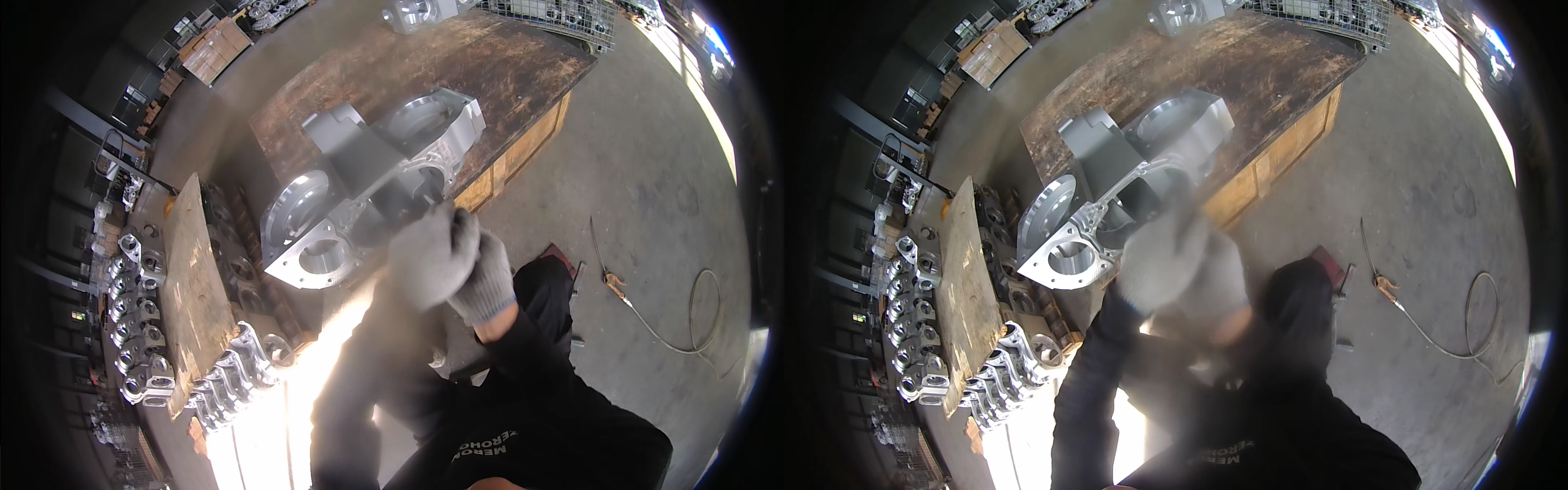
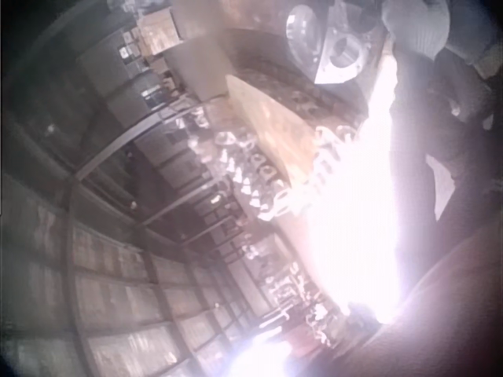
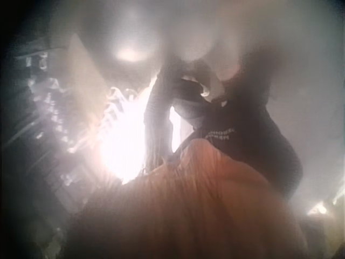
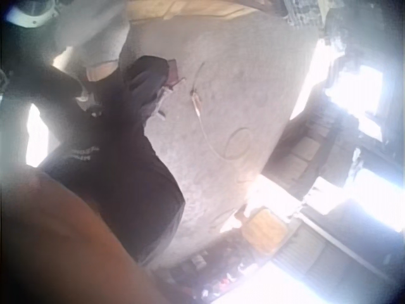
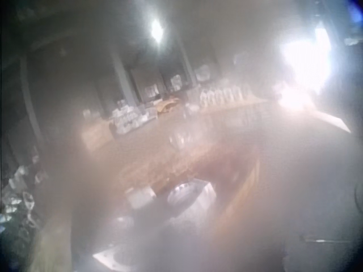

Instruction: The person deburrs and sands a metal engine block on a wooden workbench. They use a deburring tool to scrape edges and a sanding block to smooth surfaces, repeatedly repositioning the part to access different areas. The finished part is placed on a stack of similar parts at the end.

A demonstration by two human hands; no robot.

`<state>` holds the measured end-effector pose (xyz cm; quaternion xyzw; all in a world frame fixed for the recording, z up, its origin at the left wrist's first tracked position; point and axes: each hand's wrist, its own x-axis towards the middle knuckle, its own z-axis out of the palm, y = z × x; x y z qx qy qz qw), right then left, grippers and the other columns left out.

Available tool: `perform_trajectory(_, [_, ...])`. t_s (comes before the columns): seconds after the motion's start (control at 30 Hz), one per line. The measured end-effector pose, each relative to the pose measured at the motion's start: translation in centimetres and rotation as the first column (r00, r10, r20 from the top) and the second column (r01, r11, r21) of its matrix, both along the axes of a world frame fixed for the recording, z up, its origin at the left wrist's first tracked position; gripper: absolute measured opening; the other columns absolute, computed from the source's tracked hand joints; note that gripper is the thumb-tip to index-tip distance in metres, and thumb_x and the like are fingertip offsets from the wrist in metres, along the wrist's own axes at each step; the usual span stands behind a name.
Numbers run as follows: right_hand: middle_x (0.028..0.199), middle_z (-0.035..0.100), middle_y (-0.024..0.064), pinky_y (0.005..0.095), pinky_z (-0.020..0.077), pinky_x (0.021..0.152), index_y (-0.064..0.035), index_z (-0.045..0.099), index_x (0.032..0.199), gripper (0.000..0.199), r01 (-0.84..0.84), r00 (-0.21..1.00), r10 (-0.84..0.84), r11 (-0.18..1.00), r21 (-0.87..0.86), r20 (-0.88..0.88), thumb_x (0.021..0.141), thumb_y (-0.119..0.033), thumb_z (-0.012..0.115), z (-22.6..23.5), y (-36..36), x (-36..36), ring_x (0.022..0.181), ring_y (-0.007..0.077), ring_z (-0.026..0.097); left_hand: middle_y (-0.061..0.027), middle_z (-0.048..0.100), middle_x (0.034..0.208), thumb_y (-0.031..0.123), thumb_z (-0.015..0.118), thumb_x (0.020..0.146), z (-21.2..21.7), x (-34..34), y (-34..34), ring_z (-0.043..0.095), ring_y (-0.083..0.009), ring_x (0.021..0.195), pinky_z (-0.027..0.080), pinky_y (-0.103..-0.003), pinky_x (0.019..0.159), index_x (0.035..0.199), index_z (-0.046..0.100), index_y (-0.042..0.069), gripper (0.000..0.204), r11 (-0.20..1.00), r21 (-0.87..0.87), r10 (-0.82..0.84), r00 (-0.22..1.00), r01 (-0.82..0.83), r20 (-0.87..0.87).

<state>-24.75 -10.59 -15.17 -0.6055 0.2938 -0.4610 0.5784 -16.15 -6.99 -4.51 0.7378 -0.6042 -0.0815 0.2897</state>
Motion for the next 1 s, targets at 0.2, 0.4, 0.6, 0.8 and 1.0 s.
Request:
perform_trajectory(0.2, [0.127,0.070,0.0133,0.0387,0.0568,0.099,-0.0058,0.061,0.134,0.038,-0.063,0.997,0.067,0.992,0.111,-0.039,0.114,-0.029,0.039,-0.2,-0.4,-0.3,0.116,0.0232,0.069,-0.0240,0.073,0.098,0.037,0.059,0.098,-1.1,-0.7,-1.9,0.074,-0.0418,0.082,0.058,-0.054,0.072,0.106,0.069,0.003,0.036,0.997,-0.007,0.076,0.935,-0.078,0.347])
perform_trajectory(0.4, [0.126,0.070,0.0132,0.0374,0.0543,0.101,-0.0063,0.062,0.134,0.037,-0.046,0.983,0.047,0.999,0.008,-0.179,0.114,-0.024,0.036,0.2,-0.3,-0.7,0.116,0.0200,0.067,-0.0180,0.072,0.101,0.030,0.062,0.097,-2.4,-0.2,-0.1,0.073,-0.0296,0.073,0.055,-0.045,0.056,0.115,0.066,-0.001,0.036,0.992,-0.032,-0.084,0.845,0.119,0.528])
perform_trajectory(0.6, [0.115,0.069,0.0084,0.0346,0.0543,0.096,-0.0049,0.063,0.128,0.034,-0.016,0.959,-0.011,0.995,-0.094,-0.283,0.114,-0.023,0.038,1.3,-0.3,-0.6,0.106,0.0185,0.067,-0.0205,0.074,0.086,0.032,0.053,0.103,0.1,-0.3,-1.1,0.073,-0.0404,0.076,0.058,-0.052,0.071,0.105,0.068,0.004,0.032,0.995,-0.063,0.088,0.990,-0.082,0.114])
perform_trajectory(0.8, [0.110,0.069,0.0053,0.0335,0.0554,0.093,-0.0044,0.065,0.123,0.023,0.033,0.998,-0.028,0.995,0.092,-0.052,0.111,-0.013,0.047,2.5,0.7,-0.1,0.100,0.0168,0.067,-0.0199,0.077,0.097,0.035,0.054,0.109,-0.8,1.7,1.3,0.077,-0.0352,0.091,0.059,-0.043,0.084,0.128,0.068,0.004,0.039,0.944,-0.318,-0.179,0.945,0.087,-0.274])
perform_trajectory(1.0, [0.122,0.068,0.0107,0.0379,0.0525,0.103,-0.0014,0.063,0.129,0.028,-0.069,0.991,0.025,0.939,0.337,0.132,0.109,-0.015,0.050,3.6,0.7,0.0,0.115,0.0213,0.065,-0.0229,0.076,0.101,0.038,0.055,0.106,-1.9,0.9,0.4,0.073,-0.0439,0.102,0.057,-0.052,0.090,0.122,0.071,0.004,0.041,0.978,-0.166,0.043,0.896,-0.129,-0.441])
